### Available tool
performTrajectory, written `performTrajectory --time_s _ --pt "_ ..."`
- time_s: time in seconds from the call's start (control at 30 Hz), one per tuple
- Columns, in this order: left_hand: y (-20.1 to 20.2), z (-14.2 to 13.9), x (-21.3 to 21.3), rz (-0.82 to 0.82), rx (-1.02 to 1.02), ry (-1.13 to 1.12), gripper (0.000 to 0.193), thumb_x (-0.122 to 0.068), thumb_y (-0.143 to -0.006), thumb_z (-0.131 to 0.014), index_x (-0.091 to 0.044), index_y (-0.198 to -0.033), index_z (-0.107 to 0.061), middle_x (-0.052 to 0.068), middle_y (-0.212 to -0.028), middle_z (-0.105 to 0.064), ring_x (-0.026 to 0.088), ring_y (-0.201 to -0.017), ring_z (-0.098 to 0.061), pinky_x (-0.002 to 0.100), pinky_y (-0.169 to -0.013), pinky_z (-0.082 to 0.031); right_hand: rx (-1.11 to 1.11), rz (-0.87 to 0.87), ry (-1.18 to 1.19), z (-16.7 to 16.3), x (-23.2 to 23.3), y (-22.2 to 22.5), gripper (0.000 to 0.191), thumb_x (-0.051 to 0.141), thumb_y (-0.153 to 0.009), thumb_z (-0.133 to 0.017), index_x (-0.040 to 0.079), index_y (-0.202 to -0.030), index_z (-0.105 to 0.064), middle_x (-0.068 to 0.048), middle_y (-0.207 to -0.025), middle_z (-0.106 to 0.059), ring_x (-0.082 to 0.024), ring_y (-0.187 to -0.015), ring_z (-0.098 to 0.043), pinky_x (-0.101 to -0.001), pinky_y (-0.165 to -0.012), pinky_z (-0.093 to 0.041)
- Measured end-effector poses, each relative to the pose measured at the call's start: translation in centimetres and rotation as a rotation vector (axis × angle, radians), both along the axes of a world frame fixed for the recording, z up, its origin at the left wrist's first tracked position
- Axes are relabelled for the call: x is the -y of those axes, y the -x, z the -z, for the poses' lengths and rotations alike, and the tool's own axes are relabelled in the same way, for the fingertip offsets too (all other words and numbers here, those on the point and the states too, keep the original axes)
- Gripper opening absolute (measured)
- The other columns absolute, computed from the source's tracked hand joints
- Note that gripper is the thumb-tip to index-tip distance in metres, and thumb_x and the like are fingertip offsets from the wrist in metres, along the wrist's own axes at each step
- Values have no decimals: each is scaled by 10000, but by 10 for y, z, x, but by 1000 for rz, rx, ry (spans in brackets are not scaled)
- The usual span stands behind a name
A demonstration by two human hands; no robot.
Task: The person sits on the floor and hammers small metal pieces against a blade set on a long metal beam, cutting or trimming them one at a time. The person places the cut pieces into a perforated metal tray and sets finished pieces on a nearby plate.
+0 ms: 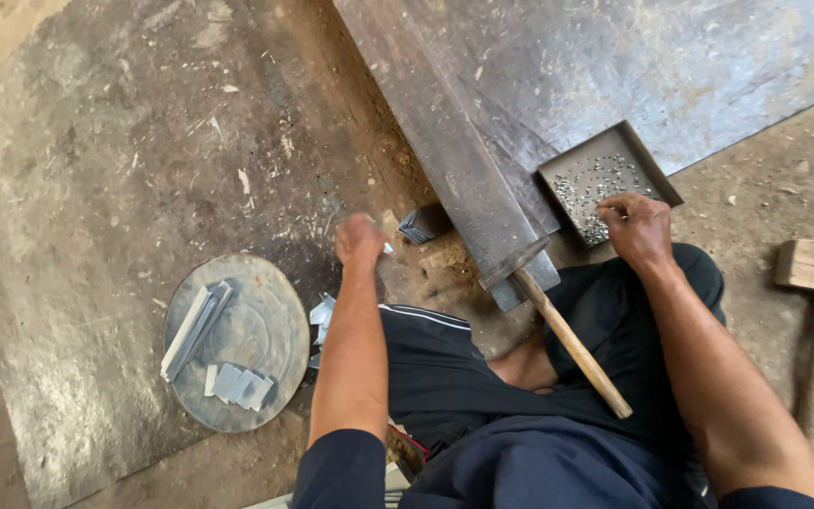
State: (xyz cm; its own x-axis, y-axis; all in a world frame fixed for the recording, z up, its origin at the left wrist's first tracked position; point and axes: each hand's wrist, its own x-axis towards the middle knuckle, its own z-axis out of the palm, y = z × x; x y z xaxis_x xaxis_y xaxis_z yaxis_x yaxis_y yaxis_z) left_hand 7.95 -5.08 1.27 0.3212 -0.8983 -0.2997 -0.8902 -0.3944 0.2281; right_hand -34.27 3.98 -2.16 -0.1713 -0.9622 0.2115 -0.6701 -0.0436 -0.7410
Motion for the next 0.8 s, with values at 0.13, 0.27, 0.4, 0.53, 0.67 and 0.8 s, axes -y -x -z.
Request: performTrajectory --time_s 0.13,0.27,0.4,0.53,0.67,0.8 --pt "7 -9 -1 59 -79 302 188 -194 -823 -748 -83 -970 -783 214 -968 -759 396 -938 -724 479 -835 -566 50 93 -46 -4 -2 4 180 162 -916 -800 -2 -981 -767 -168 -923 -753 -247 -832 -735 -356 -770 -569" --pt "42 -13 -10 312 -506 603 200 -199 -874 -722 -49 -1005 -741 152 -901 -758 267 -810 -750 384 -755 -583 349 99 -26 -15 -13 -2 101 95 -937 -742 23 -1000 -775 -95 -969 -776 -143 -889 -715 -286 -796 -556" --pt "98 -2 -43 313 -673 614 191 -161 -850 -736 -30 -984 -696 113 -860 -726 241 -754 -716 382 -706 -568 624 -36 -91 -27 -27 -42 121 37 -901 -741 58 -1014 -780 -40 -971 -753 -87 -873 -675 -247 -773 -542" --pt "127 17 -61 365 -493 822 199 -116 -839 -759 -17 -986 -668 169 -960 -638 389 -937 -619 477 -830 -493 493 -174 -104 -39 -27 -85 102 22 -853 -763 58 -945 -790 -40 -938 -754 -104 -811 -672 -269 -700 -545" --pt "123 35 -59 402 -507 817 167 -108 -873 -738 -34 -1002 -661 153 -989 -617 378 -987 -595 482 -892 -476 252 -225 -144 -38 -22 -113 101 22 -841 -758 22 -941 -771 -104 -876 -750 -179 -748 -716 -307 -679 -556" --pt "119 43 -56 413 -478 861 168 -86 -880 -722 -20 -1019 -655 158 -1005 -627 382 -992 -600 480 -896 -483 29 -258 -19 -23 -8 -134 97 -12 -787 -723 10 -877 -748 -151 -901 -731 -297 -801 -705 -368 -679 -537"
